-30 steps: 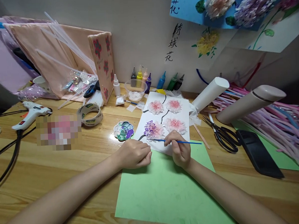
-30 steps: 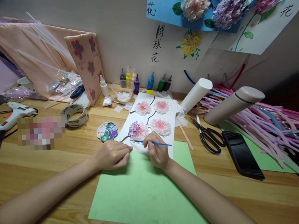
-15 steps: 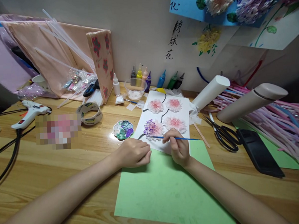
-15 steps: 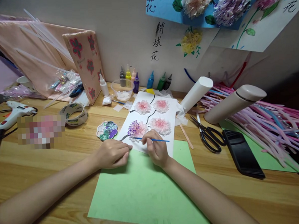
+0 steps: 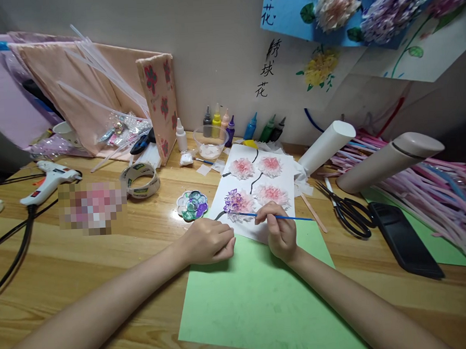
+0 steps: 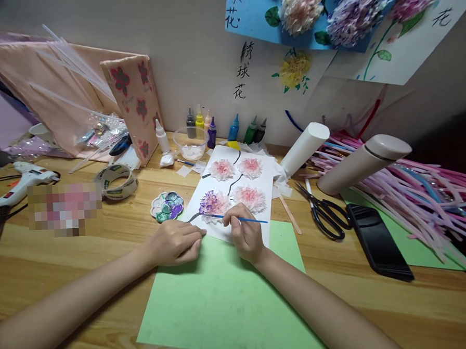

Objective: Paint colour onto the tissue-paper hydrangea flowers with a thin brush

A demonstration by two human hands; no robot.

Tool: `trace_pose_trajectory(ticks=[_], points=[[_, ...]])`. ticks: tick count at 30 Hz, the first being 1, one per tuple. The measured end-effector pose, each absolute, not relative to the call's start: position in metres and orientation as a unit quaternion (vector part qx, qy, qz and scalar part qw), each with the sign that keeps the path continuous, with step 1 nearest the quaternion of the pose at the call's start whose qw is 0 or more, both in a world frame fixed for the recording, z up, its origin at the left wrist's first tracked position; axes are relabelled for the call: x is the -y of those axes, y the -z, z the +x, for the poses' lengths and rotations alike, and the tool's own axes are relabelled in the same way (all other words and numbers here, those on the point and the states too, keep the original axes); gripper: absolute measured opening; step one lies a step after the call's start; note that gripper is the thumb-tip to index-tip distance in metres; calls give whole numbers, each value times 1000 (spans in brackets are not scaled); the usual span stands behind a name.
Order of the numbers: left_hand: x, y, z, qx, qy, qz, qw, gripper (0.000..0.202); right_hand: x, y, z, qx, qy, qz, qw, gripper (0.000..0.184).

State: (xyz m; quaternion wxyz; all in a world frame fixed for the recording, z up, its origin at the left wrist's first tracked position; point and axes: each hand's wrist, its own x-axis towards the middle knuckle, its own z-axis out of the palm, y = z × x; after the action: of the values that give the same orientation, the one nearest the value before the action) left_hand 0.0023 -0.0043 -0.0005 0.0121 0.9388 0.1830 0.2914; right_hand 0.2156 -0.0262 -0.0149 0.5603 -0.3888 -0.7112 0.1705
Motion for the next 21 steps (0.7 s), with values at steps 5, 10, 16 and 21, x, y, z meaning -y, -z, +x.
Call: trace_pose_trajectory(ticks=[5, 10, 16, 21], points=[[5, 1, 3, -183, -300, 936, 7, 31, 28, 17, 217, 719, -159, -380, 560, 23], [4, 2, 3, -182, -302, 936, 11, 29, 27, 14, 215, 730, -161, -387, 540, 23], [4, 2, 2, -184, -290, 939, 10, 28, 26, 13, 215, 728, -155, -401, 534, 24], [4, 1, 2, -182, -295, 938, 9, 28, 27, 15, 219, 724, -140, -384, 556, 23]])
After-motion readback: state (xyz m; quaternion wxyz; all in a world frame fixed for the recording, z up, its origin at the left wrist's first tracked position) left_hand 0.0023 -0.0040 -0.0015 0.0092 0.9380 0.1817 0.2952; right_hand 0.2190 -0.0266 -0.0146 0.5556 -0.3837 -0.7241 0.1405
